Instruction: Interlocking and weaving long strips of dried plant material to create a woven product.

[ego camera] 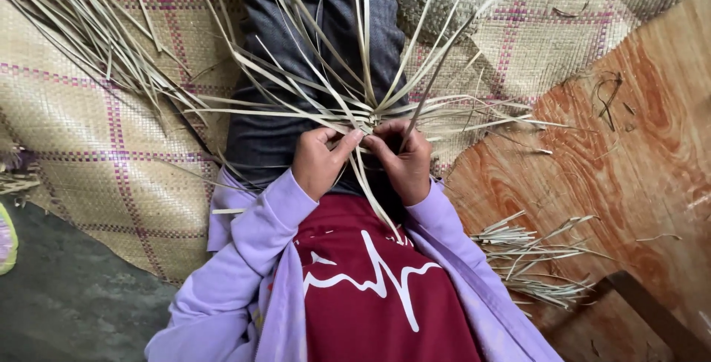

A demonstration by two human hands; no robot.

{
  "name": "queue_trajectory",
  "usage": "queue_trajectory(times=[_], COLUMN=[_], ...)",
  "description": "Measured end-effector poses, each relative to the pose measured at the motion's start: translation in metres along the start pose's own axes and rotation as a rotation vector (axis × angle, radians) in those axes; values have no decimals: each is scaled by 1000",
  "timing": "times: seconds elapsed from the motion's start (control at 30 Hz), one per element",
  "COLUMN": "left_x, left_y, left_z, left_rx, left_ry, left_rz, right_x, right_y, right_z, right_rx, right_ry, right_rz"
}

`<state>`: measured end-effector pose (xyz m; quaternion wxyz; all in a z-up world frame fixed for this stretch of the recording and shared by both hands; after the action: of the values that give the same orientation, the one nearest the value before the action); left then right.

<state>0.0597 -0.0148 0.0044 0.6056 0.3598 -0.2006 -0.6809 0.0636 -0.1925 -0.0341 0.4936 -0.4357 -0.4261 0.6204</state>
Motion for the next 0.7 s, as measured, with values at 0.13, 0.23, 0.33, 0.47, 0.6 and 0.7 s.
queue_trajectory(times=[0.13, 0.23, 0.33, 0.47, 0.6, 0.7], left_x=[5, 19, 23, 22, 11, 14], left_y=[-14, -44, -47, -46, -41, -39], left_z=[0, -3, -5, -3, 4, 4], left_rx=[242, 56, 73, 185, 466, 532], left_ry=[91, 76, 147, 235, 272, 245], left_rz=[70, 352, 354, 297, 285, 340], right_x=[4, 4, 2, -2, 13, 14], right_y=[-8, -15, -27, -44, -58, -58], right_z=[4, 2, -1, -3, -8, -11], right_rx=[-71, -91, -136, -251, -338, -324], right_ry=[12, 9, -12, -63, -169, -217], right_rz=[49, 62, 154, 277, 333, 355])
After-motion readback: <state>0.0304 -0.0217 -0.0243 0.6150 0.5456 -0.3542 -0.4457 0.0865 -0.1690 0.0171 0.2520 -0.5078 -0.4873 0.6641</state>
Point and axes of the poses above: each hand's wrist, its own z-axis away from the middle knuckle, its own x-axis out of the palm, y = z × x, the point moved 5 cm from there along -z, towards the middle knuckle, and after that the axes turned 2 degrees about -y, right-handed, at the moved point
